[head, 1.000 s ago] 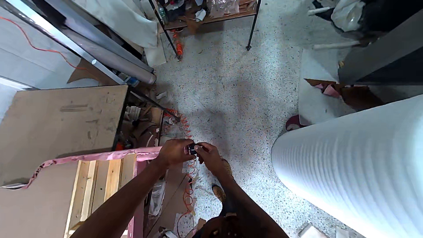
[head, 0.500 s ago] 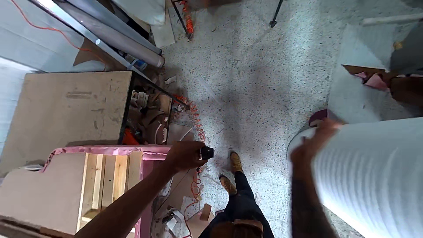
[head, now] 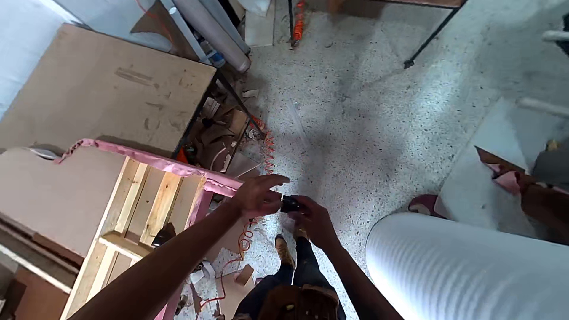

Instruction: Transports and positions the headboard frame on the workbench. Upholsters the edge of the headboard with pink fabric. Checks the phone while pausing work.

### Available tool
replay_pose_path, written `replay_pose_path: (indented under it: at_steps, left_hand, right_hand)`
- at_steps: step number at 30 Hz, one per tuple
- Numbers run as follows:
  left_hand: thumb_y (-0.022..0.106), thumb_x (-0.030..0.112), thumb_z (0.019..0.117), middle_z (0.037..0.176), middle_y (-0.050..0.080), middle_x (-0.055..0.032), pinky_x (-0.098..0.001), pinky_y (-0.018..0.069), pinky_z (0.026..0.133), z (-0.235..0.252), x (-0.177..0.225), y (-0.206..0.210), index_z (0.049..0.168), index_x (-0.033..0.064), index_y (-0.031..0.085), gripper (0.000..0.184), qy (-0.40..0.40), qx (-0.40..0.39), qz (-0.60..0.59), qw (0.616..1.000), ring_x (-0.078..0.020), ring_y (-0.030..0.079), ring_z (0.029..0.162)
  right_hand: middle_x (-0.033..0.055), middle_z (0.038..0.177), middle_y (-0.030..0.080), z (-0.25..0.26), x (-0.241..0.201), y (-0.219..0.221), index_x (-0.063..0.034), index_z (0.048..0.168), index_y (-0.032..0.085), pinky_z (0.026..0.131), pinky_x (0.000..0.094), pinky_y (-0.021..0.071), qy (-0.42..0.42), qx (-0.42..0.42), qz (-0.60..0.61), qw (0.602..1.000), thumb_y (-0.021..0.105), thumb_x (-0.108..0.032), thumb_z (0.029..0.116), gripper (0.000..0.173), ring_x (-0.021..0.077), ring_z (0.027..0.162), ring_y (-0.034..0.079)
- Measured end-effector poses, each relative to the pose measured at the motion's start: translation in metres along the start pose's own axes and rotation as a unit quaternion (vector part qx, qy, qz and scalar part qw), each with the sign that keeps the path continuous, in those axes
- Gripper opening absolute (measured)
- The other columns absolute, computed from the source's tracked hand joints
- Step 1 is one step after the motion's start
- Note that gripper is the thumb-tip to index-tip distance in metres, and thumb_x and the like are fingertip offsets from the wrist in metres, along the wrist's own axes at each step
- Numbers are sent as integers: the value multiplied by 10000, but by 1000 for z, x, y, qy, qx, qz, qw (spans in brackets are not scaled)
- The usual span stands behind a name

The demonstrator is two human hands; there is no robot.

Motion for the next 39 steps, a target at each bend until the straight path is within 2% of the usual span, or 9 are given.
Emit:
replay_pose_path:
  at_steps: [5, 10, 12, 17, 22, 24, 27, 33, 39]
  left_hand:
    - [511, 610, 974, 1260, 693, -41, -428, 608, 957, -3, -7, -18, 1334, 70, 627, 660, 23, 125, -85, 988, -176, 688, 1102]
    - [544, 574, 969, 1238, 699, -12, -357, 631, 819, -7, -12, -23, 1320, 95, 632, 601, 9, 149, -99, 984, -115, 701, 963]
    - [562, 555, 967, 1203, 713, -12, -340, 633, 777, -9, -12, -20, 1297, 90, 647, 577, 6, 148, -101, 984, -98, 703, 911]
    - [604, 484, 969, 1066, 726, 0, -319, 633, 759, -10, -15, -19, 1173, 82, 698, 460, -7, 143, -78, 987, -76, 695, 854]
    - [620, 428, 971, 1030, 724, -16, -318, 637, 746, -7, -18, -25, 1140, 62, 704, 411, -7, 156, -94, 983, -84, 700, 850]
    - [622, 412, 968, 1013, 724, -17, -319, 637, 743, -11, -18, -22, 1138, 60, 706, 399, -11, 156, -95, 983, -83, 700, 841]
    - [624, 401, 960, 996, 729, -23, -343, 632, 760, -9, -18, -22, 1118, 67, 716, 382, -24, 156, -81, 984, -94, 699, 839]
    - [638, 401, 962, 966, 726, -1, -315, 628, 732, -8, -20, -25, 1110, 80, 720, 363, -25, 171, -70, 982, -69, 689, 812]
    - [642, 370, 954, 947, 719, 12, -311, 620, 709, -10, -21, -22, 1093, 91, 724, 322, -39, 172, -70, 982, -63, 677, 787]
  right_hand:
    - [125, 623, 597, 21, 30, 23, -37, 812, 649, 470, 399, 507, 142, -57, 15, 988, 165, -768, 994, 895, 235, 489, 568]
    - [28, 1219, 717, 17, -6, 9, -235, 1429, 586, 840, 437, 665, 9, -80, 16, 997, 770, -305, 930, 536, 236, 977, 745]
    - [116, 1038, 752, 18, -1, 15, -152, 1322, 644, 736, 458, 671, 33, -90, 82, 992, 773, -210, 927, 420, 295, 826, 757]
    - [138, 648, 623, 26, 37, 48, -13, 995, 673, 464, 384, 519, 197, -152, 141, 958, 96, -738, 1007, 927, 239, 509, 602]
    - [115, 1154, 716, 28, -14, 16, -163, 1346, 622, 785, 484, 671, 18, -68, 68, 995, 780, -272, 923, 464, 315, 915, 745]
    - [161, 865, 719, 29, 5, 27, -59, 1127, 685, 606, 428, 626, 75, -68, 111, 989, 596, -381, 1036, 347, 282, 661, 703]
    - [130, 633, 593, 32, 37, 43, -20, 946, 655, 415, 346, 465, 215, -119, 116, 962, 129, -757, 999, 907, 210, 462, 544]
    - [92, 1109, 737, 24, -10, 20, -199, 1369, 592, 754, 471, 677, 33, -62, 40, 997, 786, -258, 919, 494, 298, 857, 756]
    - [135, 642, 621, 29, 25, 41, -16, 972, 663, 438, 404, 532, 187, -132, 53, 972, 135, -722, 1021, 883, 249, 494, 613]
Point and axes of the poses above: each hand's wrist, its own z-axis towards the middle knuckle, its own y-axis out of the palm, x = y × z, the point moved 9 cm from there along z, towards the middle knuckle
